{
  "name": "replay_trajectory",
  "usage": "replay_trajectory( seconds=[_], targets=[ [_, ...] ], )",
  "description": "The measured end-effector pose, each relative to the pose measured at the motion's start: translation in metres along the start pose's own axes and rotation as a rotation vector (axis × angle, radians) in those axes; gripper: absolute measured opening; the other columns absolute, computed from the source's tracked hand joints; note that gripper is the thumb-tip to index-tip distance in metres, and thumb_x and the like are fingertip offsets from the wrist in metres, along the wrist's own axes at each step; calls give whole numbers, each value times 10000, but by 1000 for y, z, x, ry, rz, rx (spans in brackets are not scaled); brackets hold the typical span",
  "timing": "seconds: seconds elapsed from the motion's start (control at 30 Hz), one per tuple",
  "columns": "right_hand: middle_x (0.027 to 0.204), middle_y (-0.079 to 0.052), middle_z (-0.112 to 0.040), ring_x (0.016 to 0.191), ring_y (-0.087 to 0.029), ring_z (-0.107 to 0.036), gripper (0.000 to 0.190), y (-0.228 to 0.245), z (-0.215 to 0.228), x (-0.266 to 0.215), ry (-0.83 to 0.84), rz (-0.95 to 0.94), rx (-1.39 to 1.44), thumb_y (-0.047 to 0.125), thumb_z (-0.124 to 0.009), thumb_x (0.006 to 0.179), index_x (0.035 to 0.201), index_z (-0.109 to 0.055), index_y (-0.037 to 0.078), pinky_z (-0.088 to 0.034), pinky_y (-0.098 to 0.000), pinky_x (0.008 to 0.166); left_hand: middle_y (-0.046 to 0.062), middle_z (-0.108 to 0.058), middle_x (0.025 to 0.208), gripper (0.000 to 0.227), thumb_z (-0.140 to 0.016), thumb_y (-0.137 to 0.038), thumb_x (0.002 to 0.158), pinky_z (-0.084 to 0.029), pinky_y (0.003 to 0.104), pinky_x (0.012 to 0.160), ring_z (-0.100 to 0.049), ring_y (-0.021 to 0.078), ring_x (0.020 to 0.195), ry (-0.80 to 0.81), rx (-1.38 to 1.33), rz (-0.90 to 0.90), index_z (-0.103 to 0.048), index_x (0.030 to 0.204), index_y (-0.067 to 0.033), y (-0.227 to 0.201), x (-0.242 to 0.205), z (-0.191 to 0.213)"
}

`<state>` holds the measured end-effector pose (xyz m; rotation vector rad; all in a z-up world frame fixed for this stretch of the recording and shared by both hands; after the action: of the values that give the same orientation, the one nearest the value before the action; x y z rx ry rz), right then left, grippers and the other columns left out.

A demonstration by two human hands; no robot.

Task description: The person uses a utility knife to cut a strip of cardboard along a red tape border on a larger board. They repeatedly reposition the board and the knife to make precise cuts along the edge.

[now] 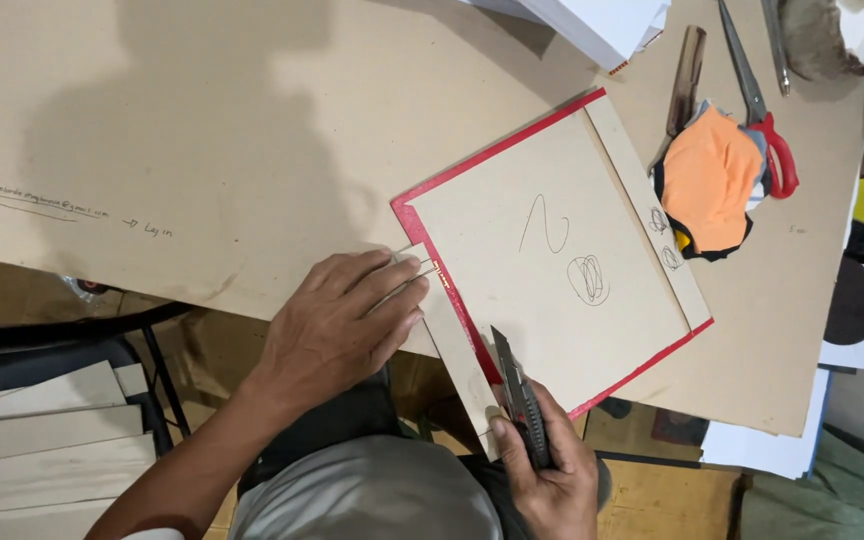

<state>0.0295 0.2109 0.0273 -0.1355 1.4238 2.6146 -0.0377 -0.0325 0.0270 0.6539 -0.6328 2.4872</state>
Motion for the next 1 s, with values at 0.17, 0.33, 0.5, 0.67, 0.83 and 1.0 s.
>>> replay_trajectory(
  seconds=[0.17,0.33,0.5,0.67,0.83,1.0],
  targets=[
    [1177,-79,-811,1040,-126,-769,494,-7,-3,2,43,13,14,181,-739,863,1330,-667,36,-617,-251,921,60,-668,1294,208,-635,-204,1034,-535,414,939,-640,278,1195,50,23,11,-650,1223,-119,1,-3,-5],
    [1150,-53,-828,1023,-105,-775,509,-9,-2,2,34,-56,-1,214,-749,850,1332,-673,72,-617,-242,917,61,-670,1309,203,-628,-194,1035,-528,427,923,-642,294,1176,53,11,7,-662,1217,-111,0,-1,-6],
    [1150,-59,-827,1018,-110,-790,510,-12,-2,2,36,-10,0,195,-751,855,1341,-657,70,-631,-247,918,61,-668,1312,209,-622,-191,1037,-525,432,913,-641,297,1174,58,12,7,-657,1225,-106,1,-1,-7],
    [1138,-55,-827,1017,-113,-782,518,-11,-1,2,30,-13,-13,204,-756,849,1339,-661,65,-633,-245,901,52,-669,1314,201,-623,-201,1036,-525,426,914,-646,289,1169,56,34,4,-662,1214,-118,1,-1,-7],
    [1129,-55,-833,997,-117,-792,518,-9,-2,3,33,-44,0,202,-755,846,1338,-663,67,-638,-251,900,58,-666,1315,205,-623,-208,1035,-527,432,916,-644,295,1172,60,30,2,-659,1215,-116,1,-1,-8],
    [1144,-69,-830,1038,-129,-782,525,-9,-2,4,35,-51,11,191,-754,844,1343,-657,57,-630,-261,931,59,-668,1308,191,-627,-203,1032,-529,432,915,-648,297,1166,54,23,-2,-660,1199,-115,2,-1,-8]
  ],
)
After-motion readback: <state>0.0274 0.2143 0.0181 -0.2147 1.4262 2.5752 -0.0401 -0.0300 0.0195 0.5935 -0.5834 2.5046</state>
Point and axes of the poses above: each hand's wrist, its own x-axis towards the middle knuckle, its own z-axis out of the back of the hand, y = z × x, the point moved 5 cm from there along x, towards the middle knuckle
